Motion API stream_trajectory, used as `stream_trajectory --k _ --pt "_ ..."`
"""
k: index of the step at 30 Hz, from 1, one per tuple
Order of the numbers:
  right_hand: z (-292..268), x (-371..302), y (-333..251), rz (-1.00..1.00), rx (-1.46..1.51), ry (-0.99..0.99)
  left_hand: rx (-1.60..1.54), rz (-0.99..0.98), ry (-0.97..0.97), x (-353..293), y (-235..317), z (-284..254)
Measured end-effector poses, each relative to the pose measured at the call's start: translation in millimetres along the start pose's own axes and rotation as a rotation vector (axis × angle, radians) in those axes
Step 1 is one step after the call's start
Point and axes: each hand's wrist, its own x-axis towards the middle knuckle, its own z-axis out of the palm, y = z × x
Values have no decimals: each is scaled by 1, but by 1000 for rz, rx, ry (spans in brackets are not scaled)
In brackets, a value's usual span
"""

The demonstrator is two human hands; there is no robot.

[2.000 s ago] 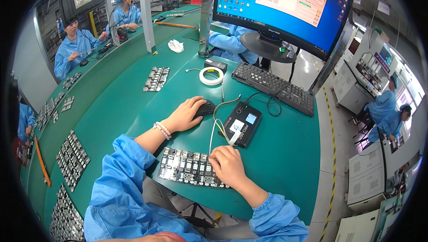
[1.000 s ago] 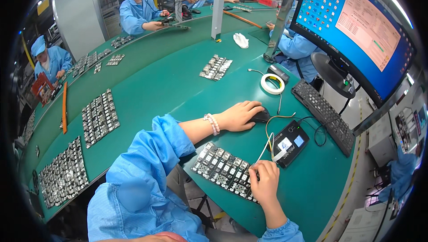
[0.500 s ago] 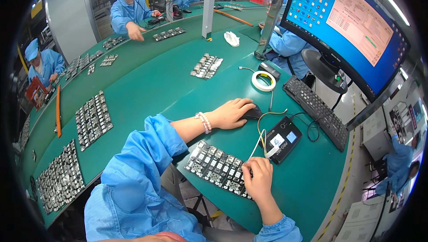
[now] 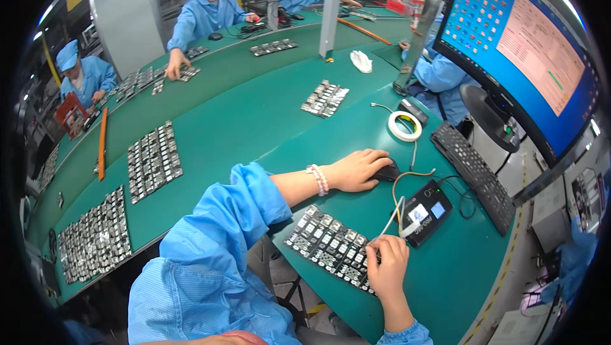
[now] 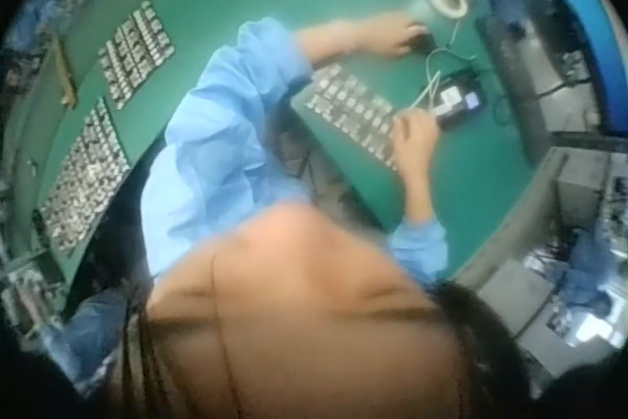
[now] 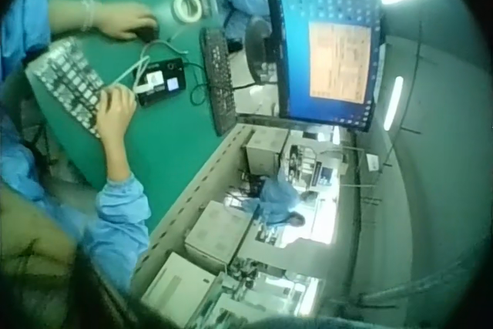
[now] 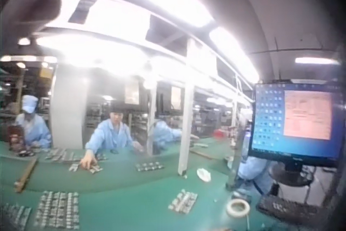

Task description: The person takes a circuit board panel and tests each board using a probe wired to a programming device while clicking a computer mouse. The person then moves the finished panel, retrieves another circuit board panel, and tests it using the probe and mouse.

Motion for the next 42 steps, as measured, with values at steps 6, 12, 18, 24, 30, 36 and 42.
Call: stream_trajectory --k 6,12,18,24,30,36,42 --pt "3 1 1 5 12 -13 12 -30 -16 -2 -1 0" --pt "4 5 -4 -27 -1 -25 -34 -27 21 -5 -4 -3" --pt "-1 -3 -1 86 -13 -106 -29 -1 65 -1 -3 12" --pt "4 -2 4 25 45 -86 -14 1 81 -3 -6 11" --pt "6 2 2 28 17 -101 11 -14 91 -5 -10 12" --pt "2 -1 1 76 1 -117 5 -11 82 -3 -8 13" --pt "-2 -4 1 -1 -10 -61 -69 50 135 3 -1 15"
